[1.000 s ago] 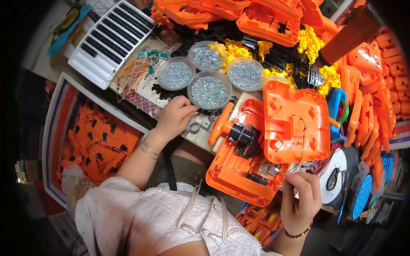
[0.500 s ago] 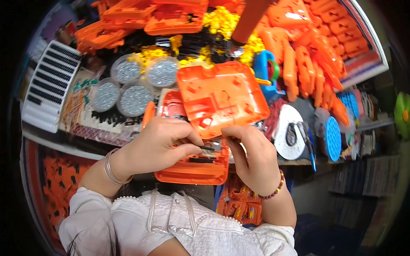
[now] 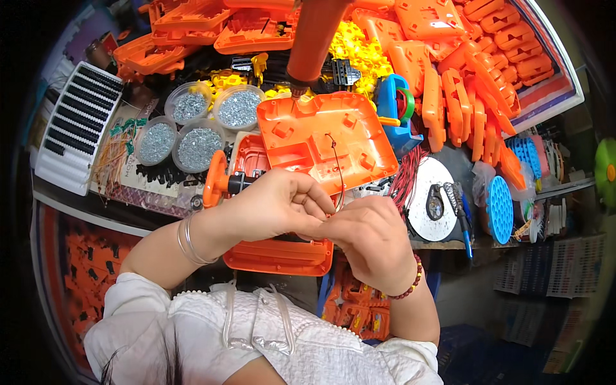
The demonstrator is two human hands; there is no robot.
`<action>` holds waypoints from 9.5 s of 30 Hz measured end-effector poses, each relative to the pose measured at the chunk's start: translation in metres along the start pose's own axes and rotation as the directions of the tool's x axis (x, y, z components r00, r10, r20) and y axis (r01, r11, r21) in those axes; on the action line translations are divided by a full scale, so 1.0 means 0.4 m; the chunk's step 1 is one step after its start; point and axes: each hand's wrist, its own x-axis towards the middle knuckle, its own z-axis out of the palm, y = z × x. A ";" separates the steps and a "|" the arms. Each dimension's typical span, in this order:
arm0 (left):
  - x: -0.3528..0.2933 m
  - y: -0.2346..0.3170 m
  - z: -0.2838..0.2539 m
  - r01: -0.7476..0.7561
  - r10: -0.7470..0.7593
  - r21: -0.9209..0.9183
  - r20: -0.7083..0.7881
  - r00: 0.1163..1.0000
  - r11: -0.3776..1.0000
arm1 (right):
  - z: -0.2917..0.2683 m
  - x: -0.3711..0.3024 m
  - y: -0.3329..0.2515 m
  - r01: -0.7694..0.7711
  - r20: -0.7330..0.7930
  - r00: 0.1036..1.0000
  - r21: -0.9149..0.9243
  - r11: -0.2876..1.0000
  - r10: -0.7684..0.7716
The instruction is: The person assembles the internal components and housing of an orange toy gun by hand, securing screws and springs with an electric screwdriver and connecting wires to a circuit board with a soldering iron and pliers.
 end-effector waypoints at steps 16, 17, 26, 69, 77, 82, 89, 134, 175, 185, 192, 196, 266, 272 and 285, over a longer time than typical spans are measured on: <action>-0.146 -0.062 -0.017 -0.202 0.110 -0.301 -0.294 0.949 0.932 | 0.175 -0.045 0.036 -0.269 -0.162 0.879 0.607 0.748 0.448; -0.181 -0.035 -0.047 -0.283 0.175 -0.211 -0.419 0.891 0.935 | 0.170 -0.056 0.032 -0.296 -0.189 0.864 0.560 0.774 0.467; -0.407 -0.223 -0.286 0.354 0.400 0.518 -0.845 0.355 0.779 | 0.200 0.008 0.005 -0.295 -0.126 0.924 0.367 0.882 0.362; -0.052 -0.026 -0.005 -0.092 0.658 0.987 -0.019 0.753 0.134 | 0.077 0.032 0.104 -0.326 -0.167 0.921 0.170 0.930 0.353; -0.073 -0.019 -0.098 -0.105 0.520 0.979 0.000 0.854 0.173 | 0.089 0.070 0.181 -0.309 0.010 0.948 -0.222 0.925 0.319; -0.081 0.013 -0.126 -0.167 0.451 0.921 -0.010 0.893 0.351 | 0.116 0.102 0.187 -0.162 0.090 0.975 -0.322 0.933 0.201; -0.165 0.034 -0.281 0.235 0.490 0.738 -0.616 0.616 0.633 | 0.107 0.099 0.192 -0.069 0.172 0.974 -0.402 0.913 0.150; -0.056 -0.039 -0.052 -0.326 0.659 0.771 -0.158 0.735 0.548 | 0.040 0.178 0.024 0.172 -0.321 0.884 0.899 0.402 0.341; 0.138 0.014 -0.106 -0.264 0.274 0.955 0.220 0.936 0.137 | -0.021 0.108 0.134 0.076 -0.476 0.799 0.686 0.724 0.367; 0.130 -0.021 -0.113 -0.276 0.409 0.951 0.199 0.890 0.138 | 0.048 0.141 0.141 0.087 -0.566 0.713 0.658 0.748 0.415; 0.137 -0.026 -0.117 -0.272 0.374 0.935 0.174 0.911 0.227 | 0.095 0.135 0.164 0.052 -0.516 0.741 0.681 0.731 0.429; 0.136 -0.031 -0.120 -0.281 0.393 0.941 0.189 0.900 0.190 | 0.104 0.150 0.167 0.141 -0.480 0.771 0.770 0.622 0.419; 0.025 0.058 -0.053 -0.140 0.456 0.840 -0.138 0.879 0.524 | 0.268 -0.320 0.056 -0.145 -0.362 0.497 0.861 0.487 0.788; 0.065 -0.074 0.041 -0.199 0.421 0.955 0.091 0.902 0.219 | 0.306 -0.390 0.060 -0.427 -0.406 0.673 0.469 0.773 0.618; -0.073 -0.034 -0.280 0.052 0.408 0.579 -0.632 0.658 0.814 | 0.213 -0.146 -0.069 -0.244 -0.135 0.965 -0.152 0.958 0.225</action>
